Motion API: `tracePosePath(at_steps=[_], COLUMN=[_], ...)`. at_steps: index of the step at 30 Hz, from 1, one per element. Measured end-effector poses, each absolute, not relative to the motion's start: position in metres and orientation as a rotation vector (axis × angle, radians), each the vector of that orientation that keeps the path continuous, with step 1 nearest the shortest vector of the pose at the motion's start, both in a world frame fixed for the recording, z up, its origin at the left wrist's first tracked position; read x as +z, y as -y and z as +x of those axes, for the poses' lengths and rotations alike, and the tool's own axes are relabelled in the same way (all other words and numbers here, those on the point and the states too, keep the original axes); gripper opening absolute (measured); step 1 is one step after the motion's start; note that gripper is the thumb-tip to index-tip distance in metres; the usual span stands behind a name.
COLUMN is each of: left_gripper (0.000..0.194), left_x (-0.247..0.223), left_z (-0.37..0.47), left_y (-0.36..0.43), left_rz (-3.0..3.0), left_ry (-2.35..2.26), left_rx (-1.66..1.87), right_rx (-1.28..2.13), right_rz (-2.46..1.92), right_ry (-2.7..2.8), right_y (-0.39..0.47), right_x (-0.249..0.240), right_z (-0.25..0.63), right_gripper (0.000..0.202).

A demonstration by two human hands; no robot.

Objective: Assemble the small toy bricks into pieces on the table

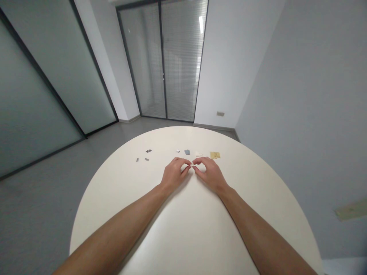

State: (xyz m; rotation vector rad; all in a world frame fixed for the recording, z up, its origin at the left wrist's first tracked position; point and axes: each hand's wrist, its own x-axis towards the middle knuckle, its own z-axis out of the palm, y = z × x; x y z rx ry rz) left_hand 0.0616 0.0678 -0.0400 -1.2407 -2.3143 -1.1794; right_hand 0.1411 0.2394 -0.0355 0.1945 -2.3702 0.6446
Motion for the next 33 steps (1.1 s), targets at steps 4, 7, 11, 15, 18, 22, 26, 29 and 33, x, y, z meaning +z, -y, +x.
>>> tracePosePath(at_steps=[4, 7, 11, 15, 18, 22, 26, 29, 33], left_gripper=[0.013, 0.013, 0.013, 0.014, 0.013, 0.012, 0.012, 0.012, 0.012], left_x=[-0.040, -0.039, -0.039, -0.039, -0.039, -0.041, -0.044, -0.046, -0.049], left_z=[0.062, 0.062, 0.063, 0.064, 0.063, 0.062, 0.060, 0.057, 0.055], left_y=[-0.068, -0.068, -0.068, -0.068, -0.067, -0.067, -0.067, -0.068, -0.069], left_rz=[-1.230, -1.224, -1.219, -1.211, -1.227, -1.235, -1.256, -1.265, -1.271], left_ry=[2.325, 2.320, 2.327, 2.332, 2.315, 2.281, 2.234, 2.209, 2.181], left_rx=[-1.198, -1.201, -1.207, -1.200, -1.183, -1.180, -1.192, -1.198, -1.194], right_rx=[0.643, 0.638, 0.630, 0.620, 0.616, 0.622, 0.618, 0.608, 0.599], right_rz=[0.200, 0.205, 0.202, 0.203, 0.203, 0.214, 0.231, 0.243, 0.258], right_ry=[2.366, 2.361, 2.352, 2.352, 2.354, 2.345, 2.336, 2.333, 2.317], right_y=[-0.240, -0.240, -0.240, -0.240, -0.240, -0.239, -0.238, -0.239, -0.239], right_x=[-0.036, -0.036, -0.036, -0.036, -0.035, -0.034, -0.034, -0.034, -0.035], right_z=[0.141, 0.141, 0.141, 0.141, 0.142, 0.143, 0.143, 0.143, 0.142], right_gripper=[0.012, 0.012, 0.012, 0.011, 0.011, 0.011, 0.010, 0.010, 0.011])
